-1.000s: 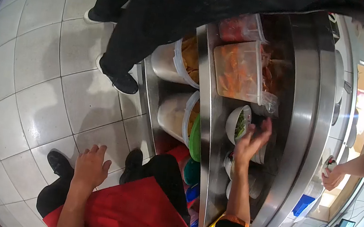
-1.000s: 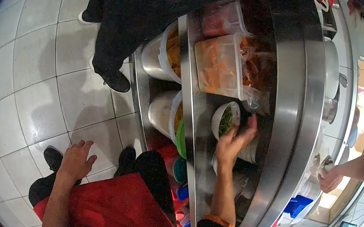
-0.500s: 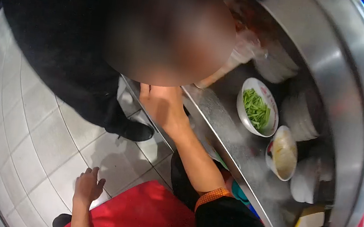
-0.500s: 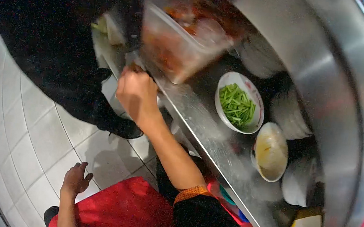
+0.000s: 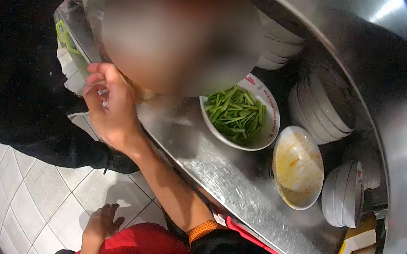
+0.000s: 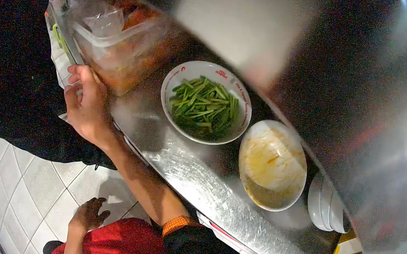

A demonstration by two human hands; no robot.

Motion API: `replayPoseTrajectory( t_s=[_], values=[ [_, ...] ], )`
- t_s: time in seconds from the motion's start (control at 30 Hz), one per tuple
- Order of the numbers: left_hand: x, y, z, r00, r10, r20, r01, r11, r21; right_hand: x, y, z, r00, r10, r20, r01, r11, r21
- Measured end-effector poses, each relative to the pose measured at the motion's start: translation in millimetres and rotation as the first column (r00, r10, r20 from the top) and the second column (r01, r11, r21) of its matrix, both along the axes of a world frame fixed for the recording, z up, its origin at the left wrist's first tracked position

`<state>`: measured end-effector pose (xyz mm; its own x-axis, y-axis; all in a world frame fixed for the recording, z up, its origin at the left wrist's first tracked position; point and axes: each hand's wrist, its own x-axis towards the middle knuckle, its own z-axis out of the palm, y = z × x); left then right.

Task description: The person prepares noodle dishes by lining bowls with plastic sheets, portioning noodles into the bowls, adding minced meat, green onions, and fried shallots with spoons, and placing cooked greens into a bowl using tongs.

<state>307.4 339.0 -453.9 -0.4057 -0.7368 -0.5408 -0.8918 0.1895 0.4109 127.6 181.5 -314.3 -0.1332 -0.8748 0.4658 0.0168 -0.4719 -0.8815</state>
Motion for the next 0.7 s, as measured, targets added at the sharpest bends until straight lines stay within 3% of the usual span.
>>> replayPoseTrajectory(
  t_s=[0.07,0.1,0.17,0.2,0.23,0.27,0.3,0.37,0.43,0.5,0.63,0.7],
  values=[
    [3,-1,7,0.999,-0.001,-0.052,-0.002,0.998,-0.063,-5,6,-12,1.0,0.011,0.025,-0.009,0.997,-0.077],
    [1,-3,5,0.99,-0.005,-0.139,-0.021,0.982,-0.189,-8,11,-18,0.999,0.021,0.044,-0.014,0.987,-0.157],
    [-7,-13,13,0.941,-0.005,-0.339,-0.061,0.981,-0.185,-30,88,19,0.952,-0.244,-0.185,0.215,0.963,-0.16],
    [-16,-18,19,0.899,0.051,-0.434,-0.114,0.986,-0.12,-39,131,37,0.943,-0.249,-0.22,0.252,0.968,-0.015],
    [-21,-18,23,0.847,0.113,-0.519,-0.164,0.985,-0.054,-50,165,52,0.818,-0.372,-0.439,0.361,0.926,-0.112],
    [-20,-18,19,0.834,0.113,-0.54,-0.123,0.992,0.017,-73,187,62,0.579,-0.478,-0.661,0.377,0.875,-0.303],
    [-19,-13,25,0.832,0.113,-0.544,-0.126,0.992,0.014,-90,205,80,0.366,-0.539,-0.759,0.455,0.815,-0.36],
    [-24,1,42,0.902,-0.232,-0.364,0.109,0.938,-0.328,-134,222,103,0.094,-0.592,-0.801,0.539,0.706,-0.459],
    [-20,22,59,0.899,-0.251,-0.358,0.131,0.936,-0.327,-163,212,122,-0.15,-0.533,-0.833,0.595,0.624,-0.507],
    [-13,41,76,0.896,-0.256,-0.362,0.142,0.939,-0.313,-182,176,138,0.006,-0.515,-0.857,0.602,0.686,-0.408],
    [-6,62,101,0.965,-0.133,-0.226,0.087,0.975,-0.203,-280,44,165,0.092,-0.449,-0.889,0.449,0.815,-0.365],
    [-8,68,110,0.984,-0.076,-0.16,0.044,0.981,-0.191,-306,-12,178,0.032,-0.431,-0.902,0.438,0.817,-0.375]
  ],
)
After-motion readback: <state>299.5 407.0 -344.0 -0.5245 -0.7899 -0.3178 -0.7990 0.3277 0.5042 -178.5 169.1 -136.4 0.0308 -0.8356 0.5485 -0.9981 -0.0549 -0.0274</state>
